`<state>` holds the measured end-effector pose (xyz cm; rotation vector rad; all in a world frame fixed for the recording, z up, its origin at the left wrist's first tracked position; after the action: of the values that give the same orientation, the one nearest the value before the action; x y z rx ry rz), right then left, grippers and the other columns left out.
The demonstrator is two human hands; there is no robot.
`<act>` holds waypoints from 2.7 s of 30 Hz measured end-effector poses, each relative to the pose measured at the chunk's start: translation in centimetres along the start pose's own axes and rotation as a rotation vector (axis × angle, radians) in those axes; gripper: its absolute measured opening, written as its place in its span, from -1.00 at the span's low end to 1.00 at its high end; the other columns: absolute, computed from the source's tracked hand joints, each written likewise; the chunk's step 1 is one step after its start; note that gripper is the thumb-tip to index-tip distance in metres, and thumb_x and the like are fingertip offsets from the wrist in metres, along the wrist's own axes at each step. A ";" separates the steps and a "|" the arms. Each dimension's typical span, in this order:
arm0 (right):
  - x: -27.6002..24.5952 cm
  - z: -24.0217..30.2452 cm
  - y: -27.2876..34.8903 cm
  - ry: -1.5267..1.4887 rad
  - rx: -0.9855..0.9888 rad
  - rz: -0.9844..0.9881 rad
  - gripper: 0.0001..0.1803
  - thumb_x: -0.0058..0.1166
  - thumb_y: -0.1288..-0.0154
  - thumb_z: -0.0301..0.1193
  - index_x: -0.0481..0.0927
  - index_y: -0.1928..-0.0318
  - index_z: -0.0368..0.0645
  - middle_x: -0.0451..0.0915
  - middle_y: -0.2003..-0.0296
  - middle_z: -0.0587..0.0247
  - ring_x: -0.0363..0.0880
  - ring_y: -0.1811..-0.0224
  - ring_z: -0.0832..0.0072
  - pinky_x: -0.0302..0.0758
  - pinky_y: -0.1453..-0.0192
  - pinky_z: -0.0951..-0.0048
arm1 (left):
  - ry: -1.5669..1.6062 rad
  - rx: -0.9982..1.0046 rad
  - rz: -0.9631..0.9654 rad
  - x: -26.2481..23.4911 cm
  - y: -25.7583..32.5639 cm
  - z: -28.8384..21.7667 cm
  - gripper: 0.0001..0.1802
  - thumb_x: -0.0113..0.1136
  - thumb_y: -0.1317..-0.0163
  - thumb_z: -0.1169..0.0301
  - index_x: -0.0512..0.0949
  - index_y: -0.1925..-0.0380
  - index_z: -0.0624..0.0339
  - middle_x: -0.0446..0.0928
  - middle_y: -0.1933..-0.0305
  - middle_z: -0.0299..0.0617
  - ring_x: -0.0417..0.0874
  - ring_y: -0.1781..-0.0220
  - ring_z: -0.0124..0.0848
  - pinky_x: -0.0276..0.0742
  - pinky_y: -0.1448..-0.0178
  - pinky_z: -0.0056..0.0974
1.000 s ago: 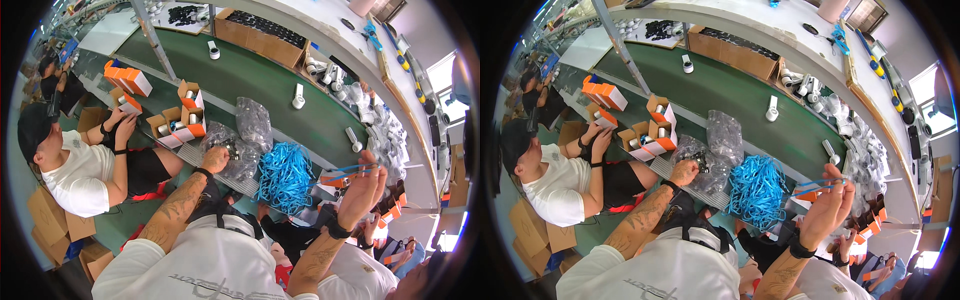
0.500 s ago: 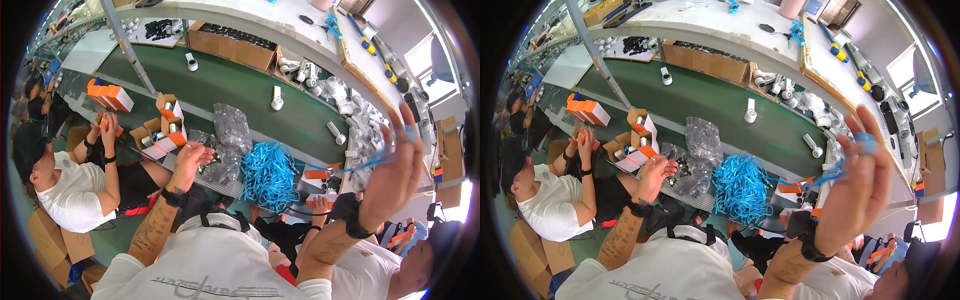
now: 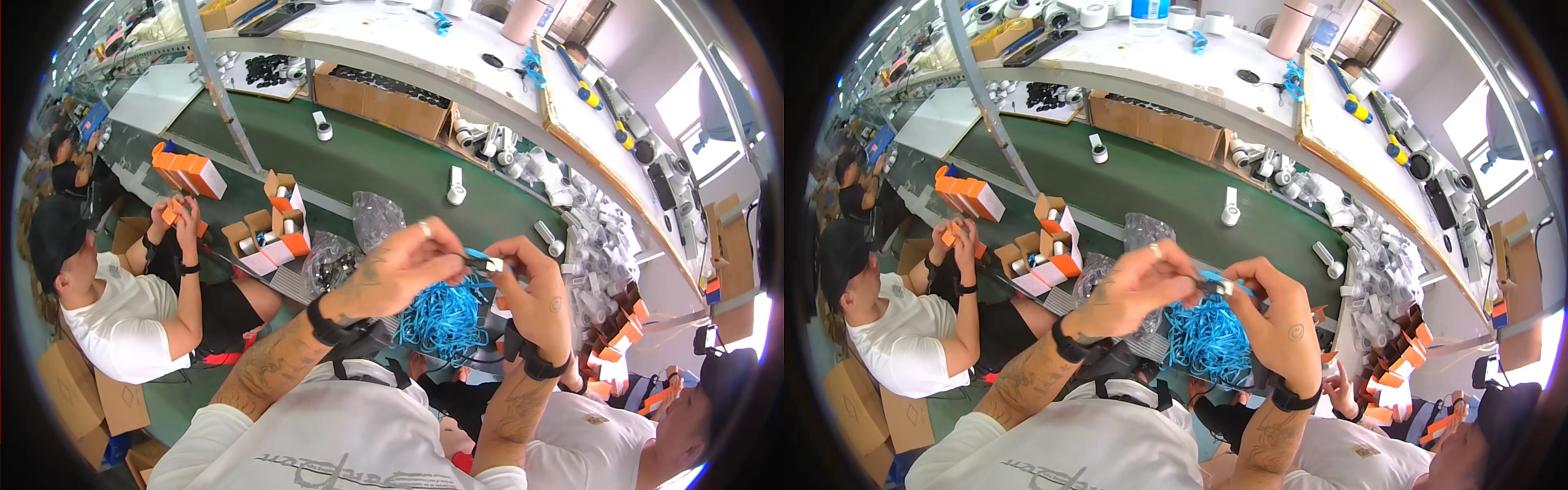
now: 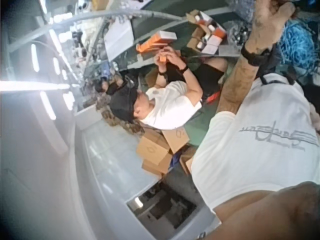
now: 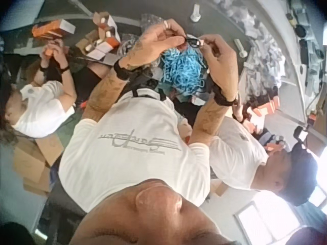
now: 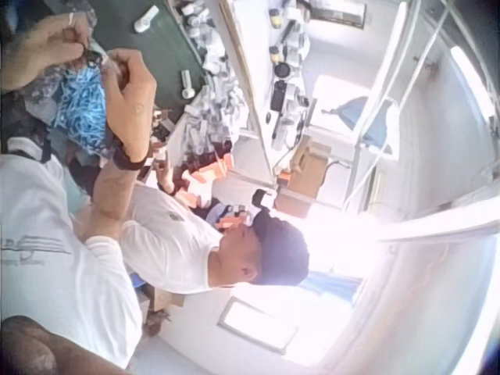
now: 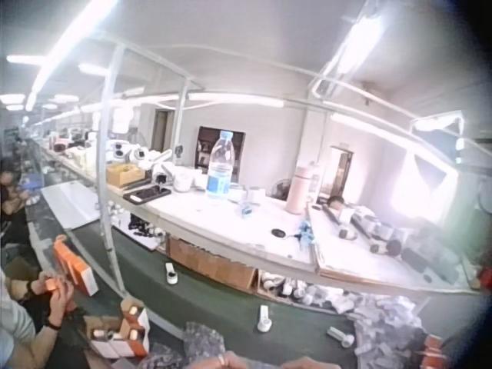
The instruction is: Assembling small electrical or mechanical components and packing them into orange boxes along an assembly line.
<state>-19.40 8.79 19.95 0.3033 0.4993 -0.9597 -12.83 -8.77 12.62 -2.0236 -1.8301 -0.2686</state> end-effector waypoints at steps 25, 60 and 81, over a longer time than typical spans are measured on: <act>11.5 -6.4 3.5 -0.157 -0.192 -0.314 -0.85 0.37 -0.52 -0.54 0.74 -0.03 -0.23 0.85 0.13 0.11 0.82 0.29 0.40 0.64 0.25 0.41 | -0.094 -0.134 -0.434 -4.3 6.9 7.2 -0.66 0.27 -0.58 0.58 0.57 -0.30 0.27 0.78 -0.19 -0.04 0.74 -0.27 -0.40 0.66 -0.36 -0.27; 13.4 -7.4 3.8 -0.115 -0.293 0.317 -0.81 0.28 -0.54 -0.42 0.71 -0.02 -0.26 0.73 0.30 -0.07 0.74 0.20 -0.19 0.66 0.12 0.04 | -0.458 -0.233 -0.378 -6.1 7.6 6.1 -0.87 0.43 -0.50 0.47 0.75 0.06 0.29 0.75 0.21 -0.21 0.79 0.24 -0.48 0.74 0.11 -0.32; 16.0 -10.4 5.5 -0.105 0.009 0.568 -0.77 0.11 -0.62 -0.46 0.75 0.12 -0.37 0.69 0.40 0.19 0.53 0.38 0.51 0.46 0.27 0.35 | -0.239 -0.245 -0.394 -7.1 10.0 7.9 -0.77 0.39 -0.56 0.34 0.72 0.05 0.33 0.74 0.33 -0.18 0.75 0.34 -0.47 0.69 0.20 -0.29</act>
<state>-10.02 5.34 2.84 0.3748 0.2865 -0.4223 -4.85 -12.61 1.05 -1.8967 -2.4520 -0.3910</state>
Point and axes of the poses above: each hand's wrist, its own y-axis away from the middle knuckle, its own x-axis out of the palm, z = x × y, the point moved 7 cm from there along -y, towards the middle knuckle
